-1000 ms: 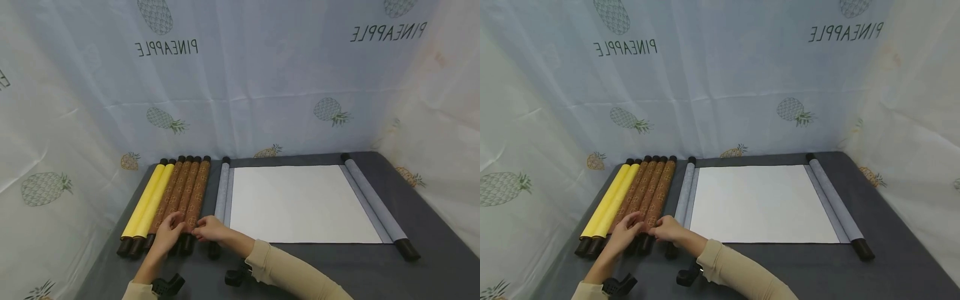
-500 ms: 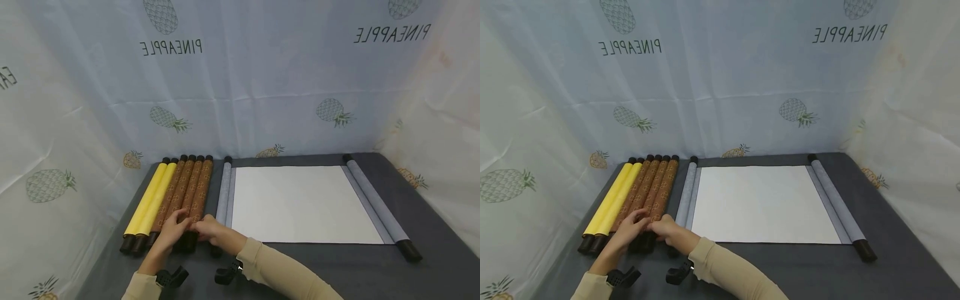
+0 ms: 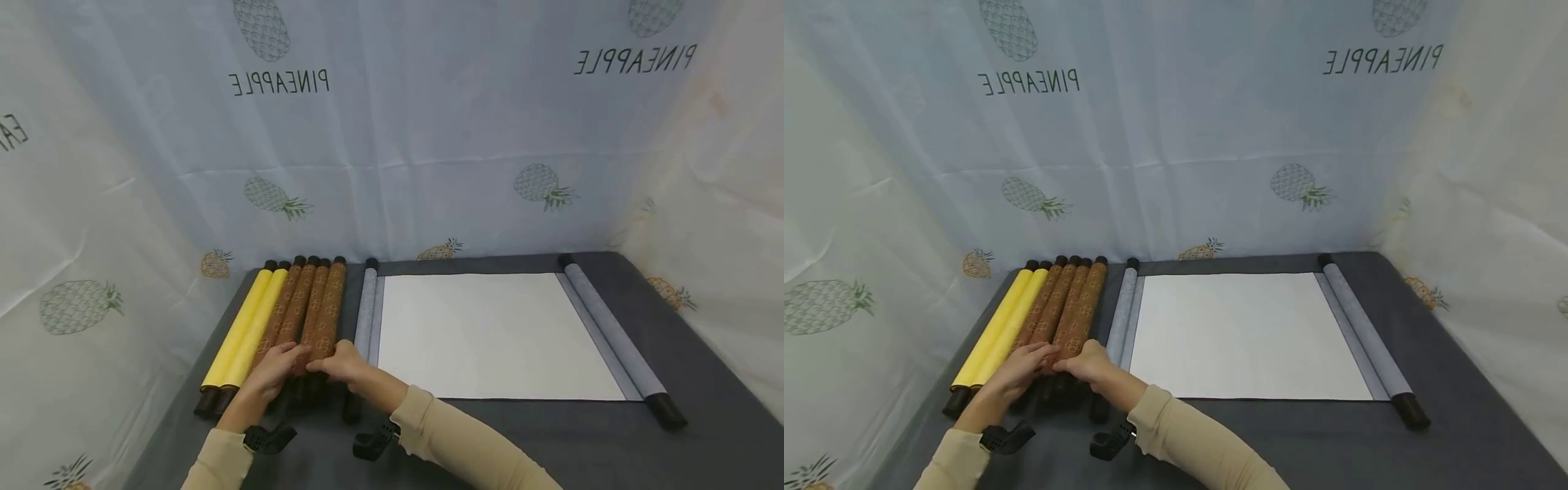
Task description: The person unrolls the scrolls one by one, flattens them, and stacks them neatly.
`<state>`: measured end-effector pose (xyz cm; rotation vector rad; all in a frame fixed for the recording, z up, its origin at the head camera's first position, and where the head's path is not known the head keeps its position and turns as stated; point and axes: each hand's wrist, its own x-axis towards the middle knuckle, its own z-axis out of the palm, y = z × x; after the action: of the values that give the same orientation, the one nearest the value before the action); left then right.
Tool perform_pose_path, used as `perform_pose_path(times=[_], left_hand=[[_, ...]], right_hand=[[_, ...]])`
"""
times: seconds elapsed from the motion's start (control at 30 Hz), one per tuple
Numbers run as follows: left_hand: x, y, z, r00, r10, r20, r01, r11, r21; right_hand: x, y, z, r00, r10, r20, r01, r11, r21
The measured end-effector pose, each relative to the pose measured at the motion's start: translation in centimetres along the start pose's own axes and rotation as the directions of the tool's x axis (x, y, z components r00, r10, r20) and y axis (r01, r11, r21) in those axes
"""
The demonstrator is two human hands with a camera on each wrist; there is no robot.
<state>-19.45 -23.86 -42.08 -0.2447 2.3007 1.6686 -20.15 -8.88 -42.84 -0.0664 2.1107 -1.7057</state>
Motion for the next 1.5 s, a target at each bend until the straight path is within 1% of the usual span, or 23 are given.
perform_pose_path(times=[0.07, 0.13, 0.2, 0.3, 0.4, 0.5, 0.53, 0.6, 0.67, 0.73, 0.87, 1.07, 1.17, 1.33, 1.4, 1.5], left_hand=[[0.2, -0.1, 0.3, 1.000, -0.008, 0.000, 0.008, 0.999, -0.051], [0.2, -0.1, 0.7, 1.000, -0.006, 0.007, 0.007, 0.995, -0.098], [0.3, -0.2, 0.9, 1.000, -0.009, 0.001, 0.009, 0.989, -0.146], [0.6, -0.3, 1.4, 1.000, -0.020, -0.011, 0.017, 0.981, -0.196], [1.2, -0.5, 2.0, 1.000, -0.027, 0.009, 0.029, 0.967, -0.253], [1.6, -0.8, 2.6, 0.999, -0.037, 0.015, 0.040, 0.952, -0.303], [1.8, -0.8, 2.8, 0.999, -0.041, 0.010, 0.042, 0.950, -0.310], [2.0, -0.9, 3.2, 0.998, -0.052, -0.024, 0.042, 0.950, -0.311], [2.0, -0.8, 3.5, 0.997, -0.060, -0.056, 0.040, 0.950, -0.308], [2.1, -0.7, 3.8, 0.996, -0.059, -0.067, 0.035, 0.951, -0.308], [2.2, 0.1, 4.5, 0.999, -0.020, -0.044, 0.005, 0.944, -0.329], [2.1, 2.1, 6.3, 0.998, 0.063, -0.014, -0.064, 0.927, -0.369], [2.1, 3.3, 7.6, 0.994, 0.108, -0.007, -0.102, 0.913, -0.395], [2.5, 4.9, 10.2, 0.987, 0.162, 0.013, -0.140, 0.886, -0.442], [2.7, 5.4, 11.2, 0.982, 0.190, 0.017, -0.162, 0.878, -0.449], [2.9, 6.0, 12.4, 0.970, 0.240, 0.020, -0.204, 0.864, -0.460]], right_hand=[[-0.1, 0.1, -0.3, 1.000, -0.029, -0.005, 0.029, 1.000, 0.003], [-0.3, 0.0, -0.6, 1.000, -0.029, -0.004, 0.029, 0.999, 0.024], [-0.6, -0.2, -0.8, 1.000, -0.008, -0.005, 0.008, 0.999, 0.050], [-0.9, -0.1, -1.4, 1.000, 0.010, 0.017, -0.011, 0.995, 0.096], [-0.9, 0.4, -1.9, 0.999, 0.013, 0.037, -0.016, 0.996, 0.089], [-0.8, 0.9, -2.4, 0.999, 0.013, 0.051, -0.017, 0.997, 0.075], [-0.8, 1.1, -2.6, 0.999, 0.013, 0.053, -0.017, 0.997, 0.074], [-0.8, 1.4, -2.9, 0.998, 0.007, 0.065, -0.013, 0.995, 0.096], [-0.9, 1.6, -3.3, 0.998, 0.006, 0.069, -0.013, 0.995, 0.097], [-1.1, 1.7, -3.7, 0.998, 0.002, 0.069, -0.009, 0.995, 0.095], [-1.5, 1.8, -5.0, 0.997, -0.022, 0.076, 0.016, 0.996, 0.085], [-2.3, 1.9, -7.7, 0.990, -0.086, 0.111, 0.077, 0.994, 0.080], [-2.8, 1.9, -9.3, 0.984, -0.136, 0.117, 0.128, 0.989, 0.070], [-3.7, 1.9, -11.6, 0.974, -0.208, 0.095, 0.203, 0.977, 0.058], [-4.0, 1.9, -12.5, 0.972, -0.221, 0.079, 0.218, 0.975, 0.042], [-4.4, 1.7, -13.9, 0.970, -0.238, 0.056, 0.239, 0.971, -0.018]])
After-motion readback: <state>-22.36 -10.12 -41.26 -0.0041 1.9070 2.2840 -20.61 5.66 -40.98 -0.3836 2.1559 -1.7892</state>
